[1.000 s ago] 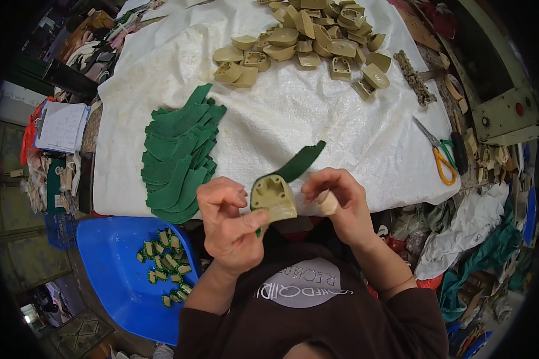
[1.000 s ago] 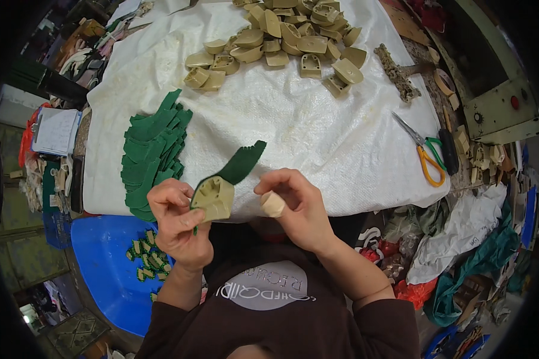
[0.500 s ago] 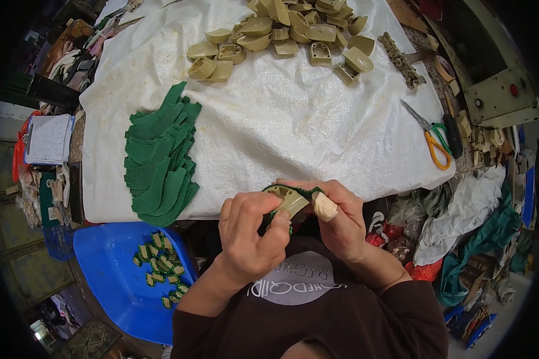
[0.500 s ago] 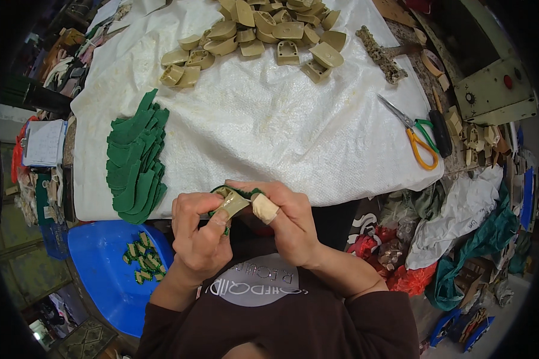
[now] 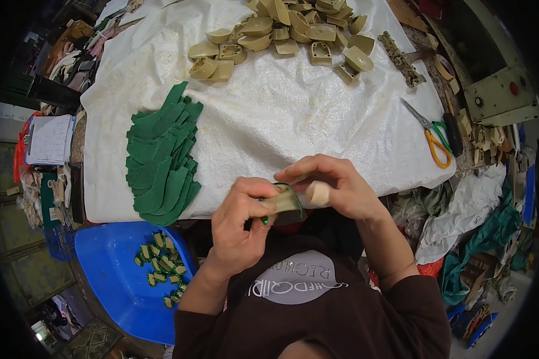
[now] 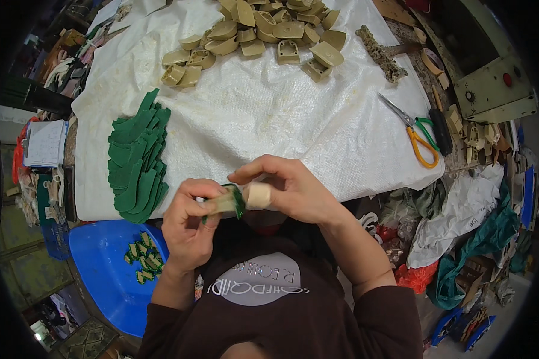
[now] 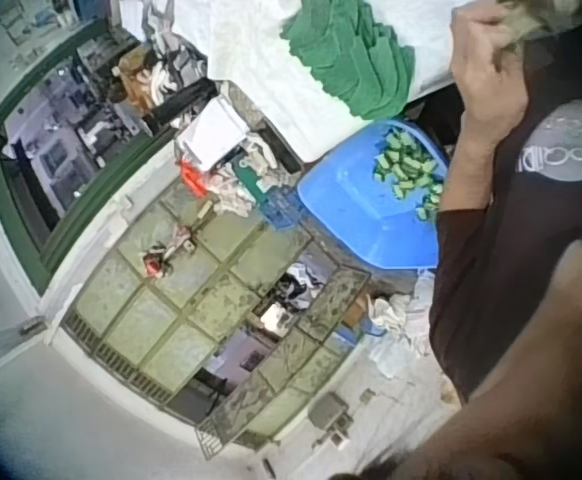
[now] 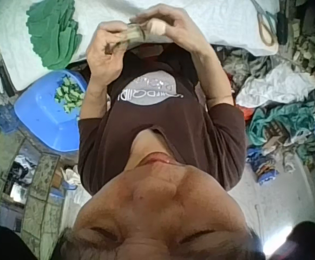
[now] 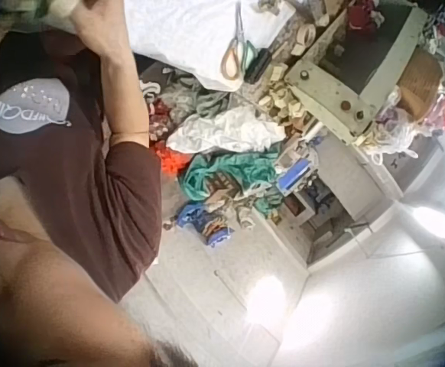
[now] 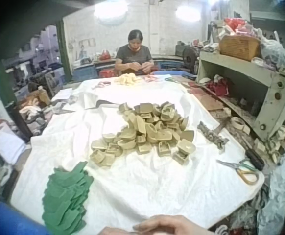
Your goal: The person repeatedly picks up a green glittery fabric piece and a beige plastic shoe part, then wraps the fabric around the plastic part by hand. The finished units are placed into a blue bin, while the remaining parts are kept on a white cloth on the table.
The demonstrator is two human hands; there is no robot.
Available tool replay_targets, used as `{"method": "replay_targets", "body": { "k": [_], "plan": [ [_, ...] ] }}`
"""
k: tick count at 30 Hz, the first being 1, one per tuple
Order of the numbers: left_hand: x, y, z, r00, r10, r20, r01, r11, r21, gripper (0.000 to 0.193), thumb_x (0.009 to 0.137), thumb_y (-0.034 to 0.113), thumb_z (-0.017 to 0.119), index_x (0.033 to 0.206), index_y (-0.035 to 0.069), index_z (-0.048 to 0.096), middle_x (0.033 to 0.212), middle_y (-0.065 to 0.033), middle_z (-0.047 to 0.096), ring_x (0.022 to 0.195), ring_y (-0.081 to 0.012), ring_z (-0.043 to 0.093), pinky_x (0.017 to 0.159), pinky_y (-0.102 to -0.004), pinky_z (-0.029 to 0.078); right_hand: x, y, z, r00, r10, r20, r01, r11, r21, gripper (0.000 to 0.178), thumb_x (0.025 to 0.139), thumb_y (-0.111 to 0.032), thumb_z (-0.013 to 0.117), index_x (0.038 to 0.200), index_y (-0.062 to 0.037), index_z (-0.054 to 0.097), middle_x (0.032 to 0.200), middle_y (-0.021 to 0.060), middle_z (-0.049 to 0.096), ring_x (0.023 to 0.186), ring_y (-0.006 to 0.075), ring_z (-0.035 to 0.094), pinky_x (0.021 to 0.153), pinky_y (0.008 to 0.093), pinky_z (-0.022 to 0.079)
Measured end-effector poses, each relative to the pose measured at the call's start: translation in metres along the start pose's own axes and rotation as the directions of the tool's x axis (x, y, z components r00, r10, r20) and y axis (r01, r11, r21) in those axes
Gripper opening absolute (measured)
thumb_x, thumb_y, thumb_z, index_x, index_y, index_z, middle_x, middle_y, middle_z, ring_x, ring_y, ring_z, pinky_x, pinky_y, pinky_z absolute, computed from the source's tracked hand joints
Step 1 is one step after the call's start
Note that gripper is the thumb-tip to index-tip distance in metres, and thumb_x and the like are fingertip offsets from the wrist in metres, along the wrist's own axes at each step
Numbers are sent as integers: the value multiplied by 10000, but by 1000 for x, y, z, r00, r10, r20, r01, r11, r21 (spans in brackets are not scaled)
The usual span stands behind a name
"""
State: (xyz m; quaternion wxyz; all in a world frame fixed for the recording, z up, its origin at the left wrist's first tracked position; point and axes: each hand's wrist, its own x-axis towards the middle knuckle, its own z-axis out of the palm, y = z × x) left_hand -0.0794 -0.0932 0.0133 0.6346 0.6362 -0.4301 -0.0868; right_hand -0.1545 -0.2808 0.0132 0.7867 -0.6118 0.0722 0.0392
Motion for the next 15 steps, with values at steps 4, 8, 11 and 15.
{"method": "replay_targets", "body": {
  "k": [4,8,11,15],
  "plan": [
    [1,-5,4,986,140,96,-143,989,23,227,772,-120,614,879,15,467,917,-168,581,825,-268,595,721,-330,495,1,-5,-8,986,63,156,-90,981,174,461,717,32,742,1138,24,554,1001,107,611,928,151,609,833,273,515],
    [5,-4,2,965,192,179,-224,957,183,263,720,-153,620,869,6,473,901,-167,574,783,-268,581,650,-326,487,5,-5,-5,984,69,163,-90,988,125,424,743,-21,730,1130,16,561,999,99,620,917,151,618,823,284,515],
    [7,-3,3,972,159,172,-199,949,244,239,733,-147,607,858,11,478,882,-161,566,758,-252,561,636,-310,470,9,4,-7,989,76,130,-88,992,93,447,765,-82,715,1168,10,546,1024,116,638,924,158,630,814,290,514],
    [4,-7,9,997,55,53,-62,989,135,170,807,-80,593,894,20,486,911,-157,563,784,-200,547,683,-271,451,11,14,-5,998,-28,58,26,999,30,426,877,-132,618,1260,-7,481,1110,132,629,934,155,616,825,281,487]
  ]
}}
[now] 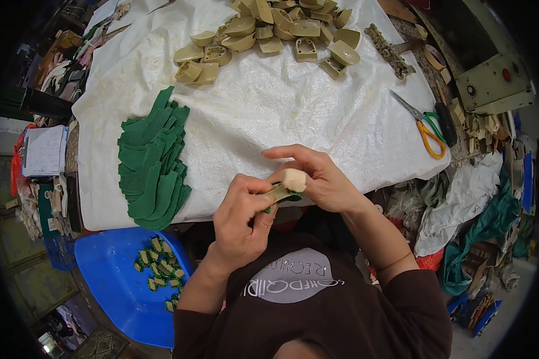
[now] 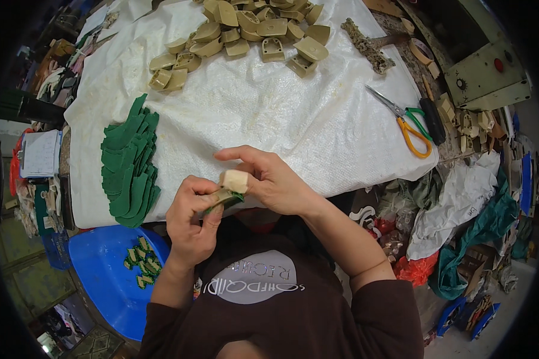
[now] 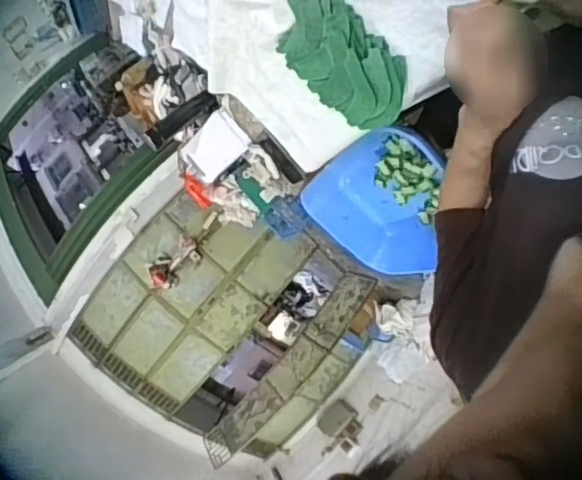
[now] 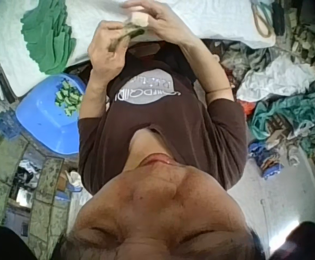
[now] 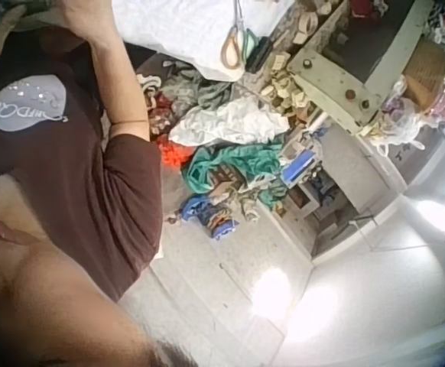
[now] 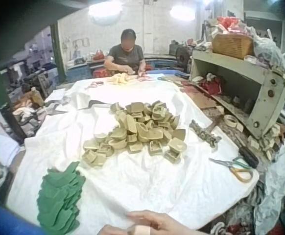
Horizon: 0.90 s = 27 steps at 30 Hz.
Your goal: The person repeatedly picks up a green glittery fabric piece and a beige plastic shoe part, then wraps the fabric around the plastic part by hand. The finished units are placed into a blue bin, while the remaining parts are kept on a white cloth on the table.
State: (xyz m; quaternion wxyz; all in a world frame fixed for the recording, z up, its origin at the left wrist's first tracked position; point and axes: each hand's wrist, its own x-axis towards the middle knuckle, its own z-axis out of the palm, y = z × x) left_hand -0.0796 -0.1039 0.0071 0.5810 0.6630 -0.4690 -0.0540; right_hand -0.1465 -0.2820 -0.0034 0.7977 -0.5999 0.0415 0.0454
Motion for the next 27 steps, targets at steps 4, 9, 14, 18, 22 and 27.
{"method": "replay_targets", "body": {
  "k": [4,9,14,18,22,27],
  "plan": [
    [-10,-5,5,952,-239,-193,173,936,-306,131,834,-32,612,915,-6,512,965,-152,581,817,-179,569,719,-286,468,-3,3,3,957,-286,-53,287,958,14,382,925,-145,546,1283,-26,484,1128,107,621,1029,176,576,872,313,459],
    [-7,2,21,921,-343,-183,235,867,-439,124,845,-10,606,921,-10,508,1004,-155,578,849,-134,555,761,-239,448,4,-6,15,807,-589,42,482,616,-623,116,818,-61,571,926,-22,581,923,111,561,872,274,505,772,353,421],
    [-4,0,20,906,-359,-223,248,880,-405,137,856,2,618,940,-23,513,994,-138,588,868,-115,549,758,-248,454,2,0,24,879,-455,-138,393,858,-330,113,833,-83,582,933,-32,575,902,109,554,904,260,497,798,338,398],
    [0,3,17,913,-346,-216,252,894,-370,156,852,49,653,951,-8,546,1033,-149,583,895,-144,557,757,-256,446,3,-5,21,828,-549,-112,451,772,-448,97,831,-128,618,872,-52,573,888,78,559,896,251,495,820,353,381],
    [6,11,15,957,-144,-252,171,981,90,139,837,107,687,912,25,603,1135,-159,540,1026,-197,511,839,-323,423,2,0,22,724,-687,-62,483,569,-665,118,826,-151,646,861,-66,572,916,44,580,915,248,482,839,368,362],
    [1,2,1,963,19,-267,28,985,168,101,778,86,713,859,87,654,1149,-137,523,1082,-282,453,875,-402,401,-4,-8,12,880,-472,-54,454,870,-193,345,782,-148,697,1093,-40,596,994,60,596,998,234,521,935,361,376]
  ]
}}
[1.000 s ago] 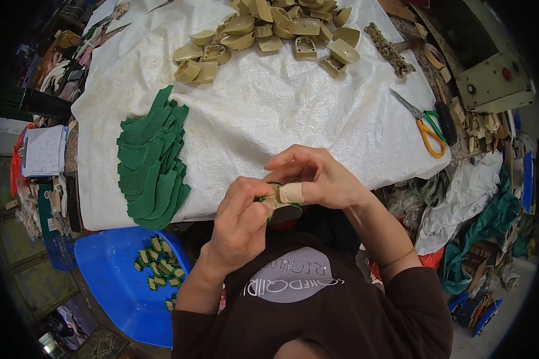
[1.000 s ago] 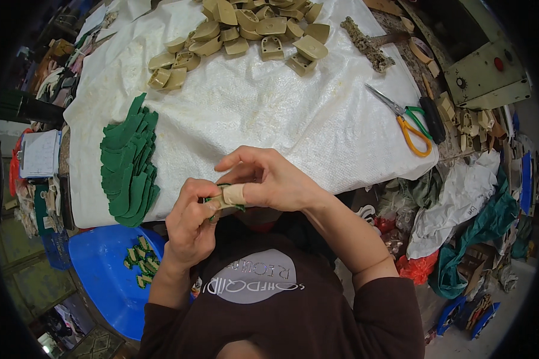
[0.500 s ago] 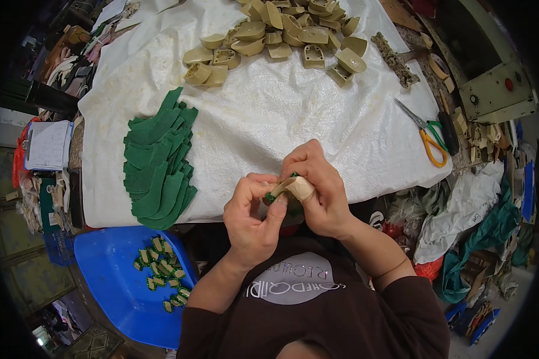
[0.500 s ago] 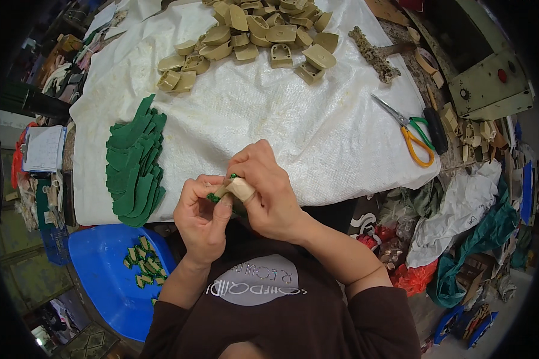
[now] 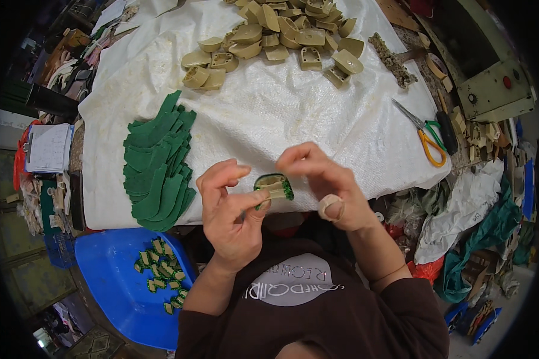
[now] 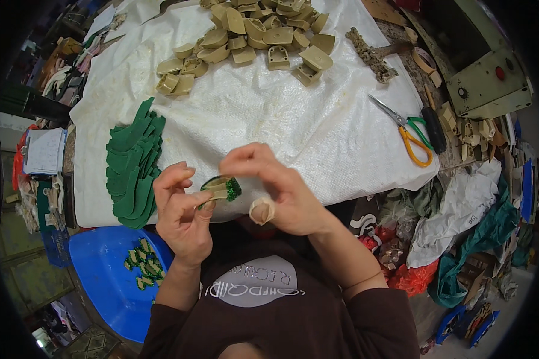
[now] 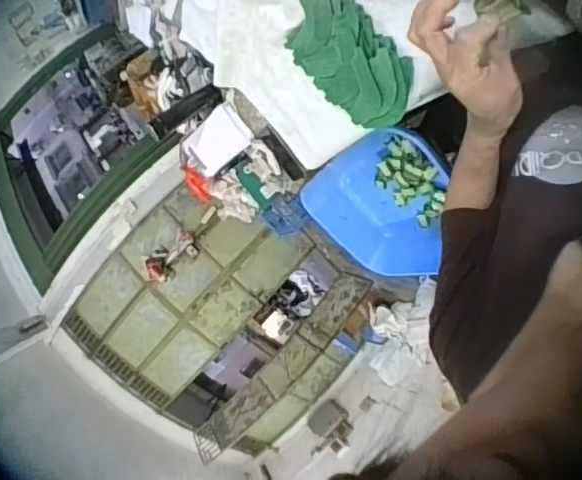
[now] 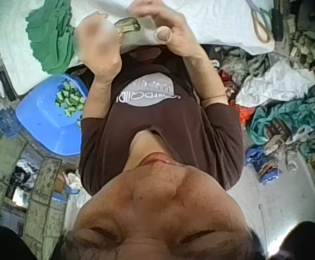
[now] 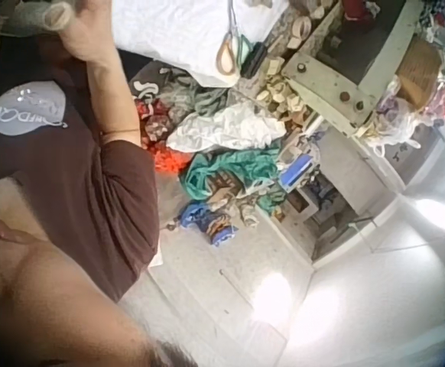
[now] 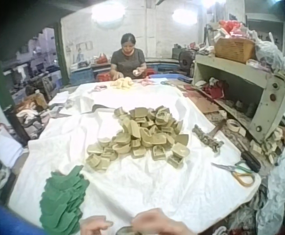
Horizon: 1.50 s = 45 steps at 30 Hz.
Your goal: The person repeatedly picks up a green glittery fabric piece and a beige plastic shoe part, then wraps the fabric around the plastic part by hand. The finished units are placed into a blue bin, while the remaining parts are kept on a white cloth on the table.
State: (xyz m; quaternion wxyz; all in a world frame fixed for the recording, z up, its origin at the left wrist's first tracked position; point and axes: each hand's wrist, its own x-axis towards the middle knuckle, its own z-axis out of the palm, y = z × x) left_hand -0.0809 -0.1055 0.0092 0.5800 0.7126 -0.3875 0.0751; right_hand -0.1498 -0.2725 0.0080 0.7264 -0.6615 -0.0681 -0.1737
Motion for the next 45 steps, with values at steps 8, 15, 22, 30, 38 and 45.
{"method": "replay_targets", "body": {
  "k": [8,15,22,30,38,45],
  "plan": [
    [-4,-1,0,986,168,12,-167,984,-60,199,799,211,657,957,109,719,1173,-132,539,1023,-295,482,847,-353,405,9,-11,-19,991,49,124,-25,981,-193,579,666,-62,771,1193,8,541,1086,137,644,1037,243,596,931,362,441],
    [-6,-11,-2,736,-339,586,669,498,-552,730,930,390,436,1444,-6,102,1313,-184,428,1037,-230,559,888,-318,457,1,-11,-1,966,-202,165,251,887,-388,626,621,-90,800,1194,-65,548,1089,99,631,911,301,594,801,368,495],
    [-9,9,14,767,-518,379,625,470,-623,494,897,205,400,1325,19,238,1092,-140,491,801,-179,567,684,-295,496,-2,8,11,962,-239,136,273,888,-371,613,699,-145,782,1246,-81,513,1187,99,565,970,284,561,799,368,487],
    [-11,13,20,861,-315,400,509,513,-691,862,896,640,351,1467,69,49,1206,-155,472,966,-209,557,784,-311,491,2,5,11,955,279,103,-297,896,330,260,914,-266,546,1085,-75,590,1107,55,483,777,84,553,430,175,475],
    [-20,6,32,913,-367,179,407,782,-472,749,933,562,373,1413,8,221,1260,-147,423,1127,-226,480,949,-333,408,-10,23,26,999,37,36,-42,985,168,201,908,-236,552,1012,-68,590,1134,106,511,1086,253,469,966,365,348],
    [-7,13,32,865,-501,38,412,664,-624,474,974,269,347,1383,34,302,1191,-137,480,1080,-194,509,926,-338,421,-24,29,46,991,118,-66,-93,949,301,461,977,-341,417,1338,-56,446,1266,127,407,1163,234,412,1003,348,327]
  ]
}}
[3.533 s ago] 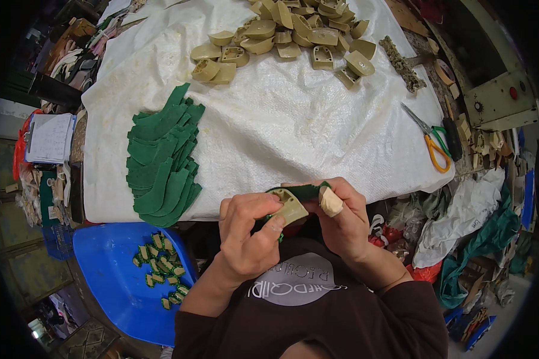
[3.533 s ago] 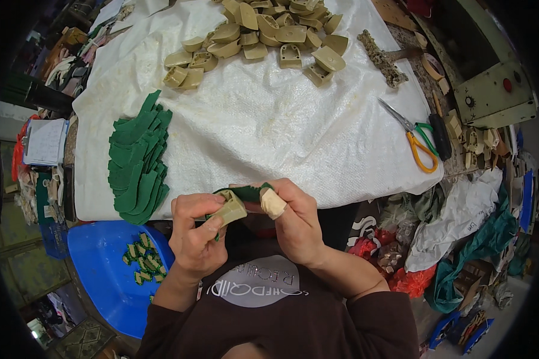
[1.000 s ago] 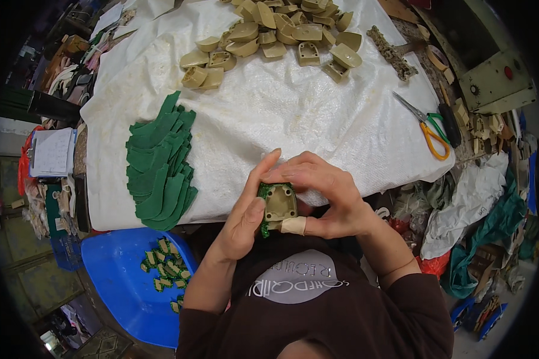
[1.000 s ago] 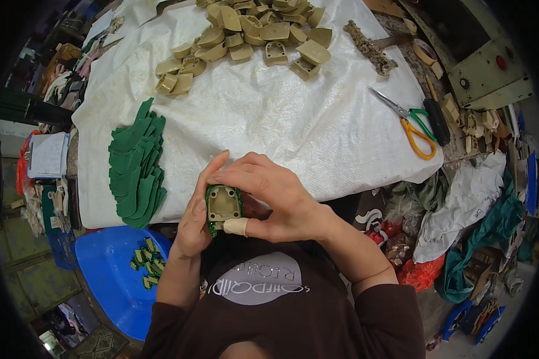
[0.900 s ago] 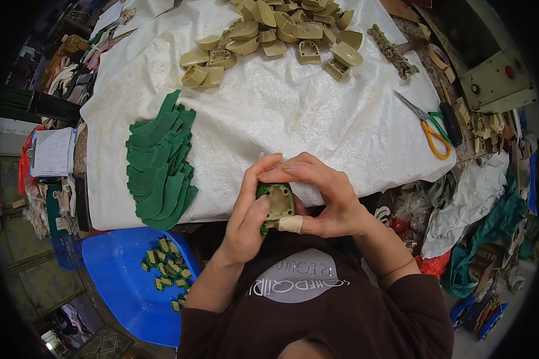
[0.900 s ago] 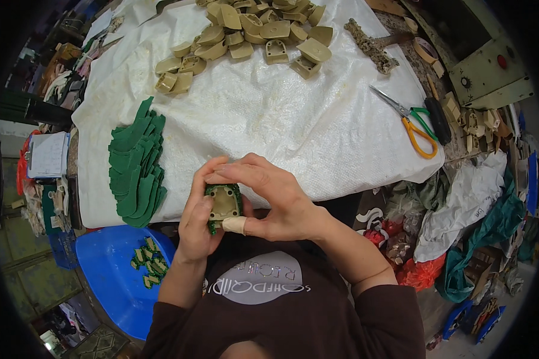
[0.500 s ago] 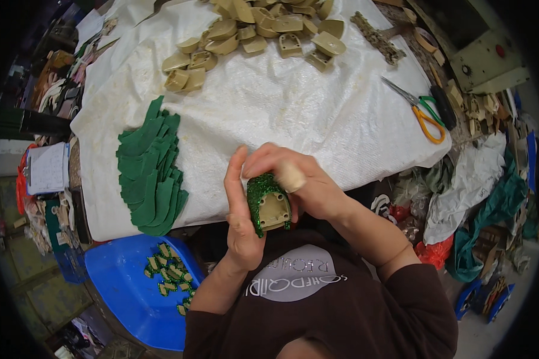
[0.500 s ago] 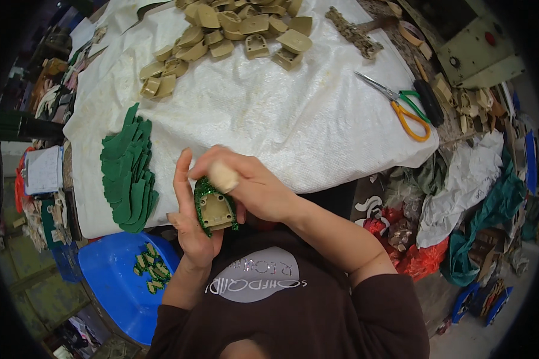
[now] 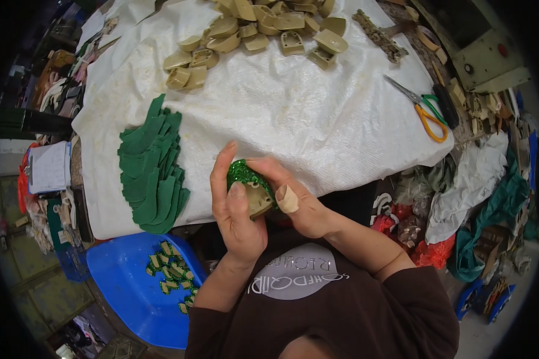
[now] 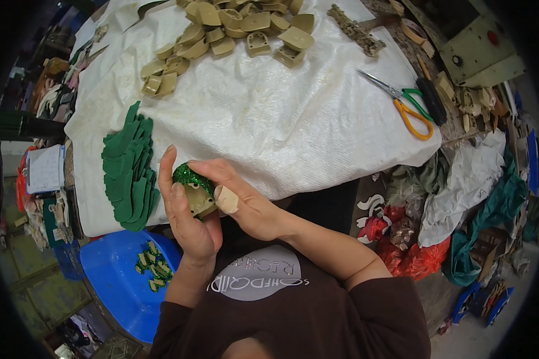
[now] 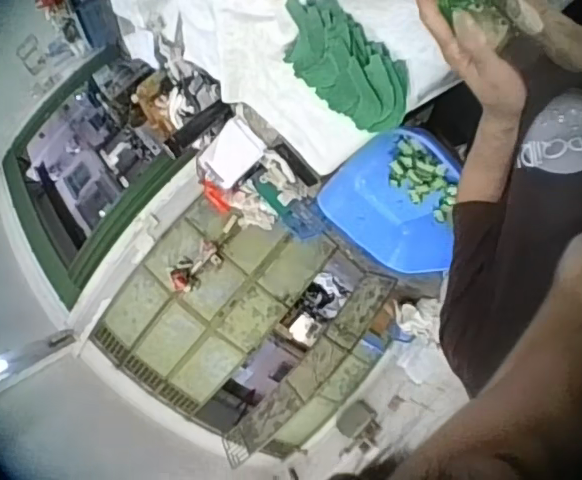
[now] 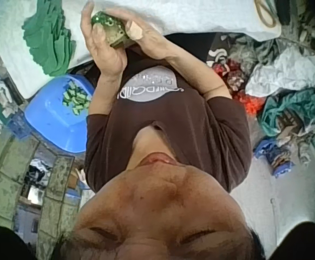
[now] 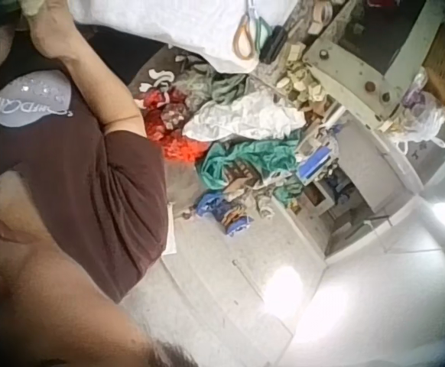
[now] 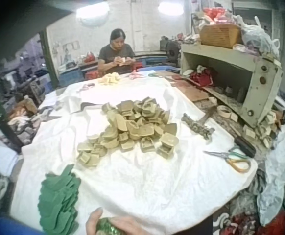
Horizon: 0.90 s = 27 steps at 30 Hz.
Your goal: The person repeatedly picks up a green glittery fabric piece and a beige plastic shoe part, then wraps the fabric around the plastic part by hand. The finished units are placed into a blue bin, while the remaining parts are kept on a white cloth on the table.
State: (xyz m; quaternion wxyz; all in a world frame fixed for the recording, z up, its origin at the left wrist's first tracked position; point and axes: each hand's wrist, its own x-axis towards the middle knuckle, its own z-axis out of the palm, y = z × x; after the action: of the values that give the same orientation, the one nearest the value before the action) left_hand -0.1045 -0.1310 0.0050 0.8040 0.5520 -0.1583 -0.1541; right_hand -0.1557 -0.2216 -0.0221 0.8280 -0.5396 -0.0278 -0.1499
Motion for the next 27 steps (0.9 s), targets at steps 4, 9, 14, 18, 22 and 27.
{"method": "replay_targets", "body": {
  "k": [4,9,14,18,22,27],
  "plan": [
    [-5,0,1,1000,-1,-20,1,1000,3,438,969,255,346,1345,30,335,1174,-124,471,1044,-187,509,903,-327,422,6,-6,-2,993,-80,84,87,992,-87,394,951,-182,452,1318,-40,455,1210,118,447,1110,223,464,964,338,369],
    [-6,-11,-7,996,70,59,-80,977,196,492,975,354,349,1355,46,293,1163,-111,464,1008,-181,507,865,-316,428,10,3,-2,962,-271,22,262,903,-339,374,927,-155,487,1285,-46,478,1095,126,504,951,242,534,853,328,427],
    [-2,-2,-5,983,-136,120,160,963,-218,710,936,595,312,1438,116,158,1146,-134,505,953,-184,542,819,-331,458,11,-10,-16,1000,15,-9,-17,964,-265,385,918,-170,526,1284,-58,485,1035,129,514,888,233,537,801,309,439],
    [4,-4,-25,964,-80,255,81,997,7,925,884,688,313,1437,-1,44,1139,-197,495,913,-223,563,818,-353,463,23,-34,-19,990,-123,-68,58,798,-599,484,875,-369,598,1218,-35,524,926,110,536,829,222,537,730,320,448],
    [2,-9,-18,940,183,289,-280,898,340,1021,869,646,430,1386,-134,22,1118,-232,495,930,-260,562,840,-364,449,29,-52,-22,990,-13,141,125,543,-830,452,789,-306,691,1107,-10,563,827,101,551,738,241,557,665,338,456],
    [1,2,-29,963,-18,268,-62,956,287,710,822,222,704,1321,-71,293,1081,-166,546,943,-229,570,828,-328,456,24,-36,-24,975,-194,105,215,736,-642,344,858,-259,615,1065,14,584,820,95,558,722,207,569,661,312,462]
  ]
}}
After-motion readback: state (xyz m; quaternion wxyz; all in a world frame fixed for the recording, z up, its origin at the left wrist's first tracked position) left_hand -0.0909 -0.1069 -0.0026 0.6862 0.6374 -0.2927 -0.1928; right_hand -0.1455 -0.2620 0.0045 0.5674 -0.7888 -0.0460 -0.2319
